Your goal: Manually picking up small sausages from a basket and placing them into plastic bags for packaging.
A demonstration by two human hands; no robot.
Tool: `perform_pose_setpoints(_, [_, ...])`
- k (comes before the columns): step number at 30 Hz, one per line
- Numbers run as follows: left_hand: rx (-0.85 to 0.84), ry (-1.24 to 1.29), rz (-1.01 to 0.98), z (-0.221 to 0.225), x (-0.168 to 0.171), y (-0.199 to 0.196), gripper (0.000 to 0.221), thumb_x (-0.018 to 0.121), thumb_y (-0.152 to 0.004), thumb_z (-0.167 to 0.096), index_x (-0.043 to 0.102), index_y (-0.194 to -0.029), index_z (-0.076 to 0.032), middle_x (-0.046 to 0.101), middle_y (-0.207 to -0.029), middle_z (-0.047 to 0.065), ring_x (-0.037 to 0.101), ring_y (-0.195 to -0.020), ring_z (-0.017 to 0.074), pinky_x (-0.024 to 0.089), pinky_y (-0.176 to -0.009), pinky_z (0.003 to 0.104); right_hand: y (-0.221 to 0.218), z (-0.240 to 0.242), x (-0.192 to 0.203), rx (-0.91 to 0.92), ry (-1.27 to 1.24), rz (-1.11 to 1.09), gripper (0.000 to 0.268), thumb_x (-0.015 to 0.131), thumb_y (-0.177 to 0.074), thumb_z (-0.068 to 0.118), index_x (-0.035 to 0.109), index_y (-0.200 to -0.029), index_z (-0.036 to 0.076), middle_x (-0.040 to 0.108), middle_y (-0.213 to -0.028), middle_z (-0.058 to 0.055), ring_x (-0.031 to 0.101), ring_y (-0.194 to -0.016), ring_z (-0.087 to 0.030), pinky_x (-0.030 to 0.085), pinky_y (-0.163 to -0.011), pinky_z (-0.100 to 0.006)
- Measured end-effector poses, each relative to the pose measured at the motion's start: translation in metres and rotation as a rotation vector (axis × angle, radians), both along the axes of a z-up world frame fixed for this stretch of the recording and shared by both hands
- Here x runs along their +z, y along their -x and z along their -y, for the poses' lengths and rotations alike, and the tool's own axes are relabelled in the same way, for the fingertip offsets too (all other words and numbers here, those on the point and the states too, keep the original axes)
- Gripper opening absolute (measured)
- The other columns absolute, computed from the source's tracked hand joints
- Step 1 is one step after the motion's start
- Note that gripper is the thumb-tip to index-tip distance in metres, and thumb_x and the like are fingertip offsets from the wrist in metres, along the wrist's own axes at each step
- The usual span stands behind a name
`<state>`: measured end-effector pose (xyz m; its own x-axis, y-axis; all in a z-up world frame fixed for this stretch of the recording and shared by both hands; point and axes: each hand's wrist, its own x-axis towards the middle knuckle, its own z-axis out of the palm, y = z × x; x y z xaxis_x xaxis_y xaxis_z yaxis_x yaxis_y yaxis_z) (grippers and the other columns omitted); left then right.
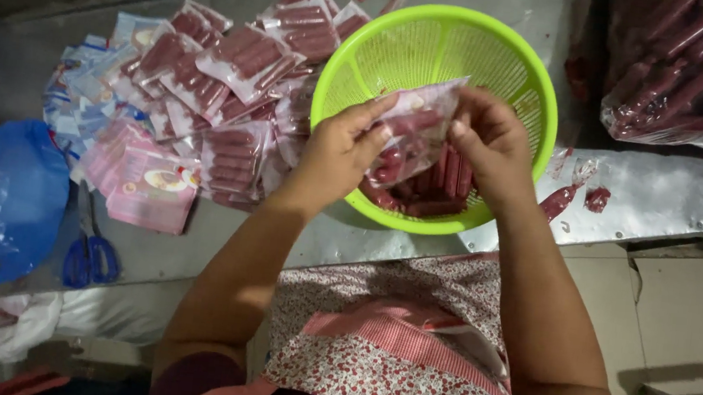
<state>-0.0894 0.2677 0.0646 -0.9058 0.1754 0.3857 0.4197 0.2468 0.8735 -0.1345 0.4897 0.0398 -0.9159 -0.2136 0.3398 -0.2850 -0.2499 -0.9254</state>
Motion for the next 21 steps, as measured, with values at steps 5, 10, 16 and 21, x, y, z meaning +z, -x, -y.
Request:
perform_pose_setpoints(5, [-0.077,-0.097,-0.022,0.01,0.033,0.004,0.042,0.061,-0.104,-0.009,0.053,-0.144,0.002,0.064,-0.135,0.028,0.06,-0.128,0.03,0.046,-0.113,0.049,0.012,-0.005,-0.035,0.29,0.065,0.019,0.097,0.089,-0.076,0.017,0.036,-0.157,0.008,0.054,-0.144,-0.006,0.054,-0.131,-0.021,0.051,-0.107,-0.04])
perform_pose_setpoints(10, [-0.051,-0.073,0.005,0.016,0.059,-0.005,0.046,0.067,-0.102,-0.011,0.053,-0.144,0.0,0.064,-0.137,0.022,0.056,-0.13,0.021,0.045,-0.114,0.044,0.004,0.023,-0.067,0.35,0.257,0.152,0.088,0.091,-0.072,0.014,0.048,-0.148,0.006,0.063,-0.134,-0.012,0.064,-0.12,-0.025,0.056,-0.1,-0.045])
perform_pose_setpoints(16, [-0.228,-0.004,0.202,0.027,0.076,-0.025,0.066,0.066,-0.1,-0.017,0.032,-0.154,0.001,0.034,-0.155,0.028,0.04,-0.14,0.0327,0.041,-0.116,0.047,0.0,0.048,-0.047,0.332,0.526,0.315,0.058,0.084,-0.082,0.011,0.06,-0.134,-0.001,0.074,-0.111,-0.019,0.076,-0.098,-0.032,0.064,-0.087,-0.051])
perform_pose_setpoints(21, [-0.393,-0.132,0.44,0.025,0.077,-0.03,0.086,0.072,-0.088,0.002,0.024,-0.16,-0.005,0.037,-0.16,0.016,0.052,-0.13,0.0197,0.054,-0.103,0.028,-0.006,0.043,-0.028,0.579,0.577,0.394,0.079,0.082,-0.084,0.038,0.045,-0.148,0.01,0.068,-0.124,-0.026,0.074,-0.104,-0.039,0.062,-0.092,-0.059])
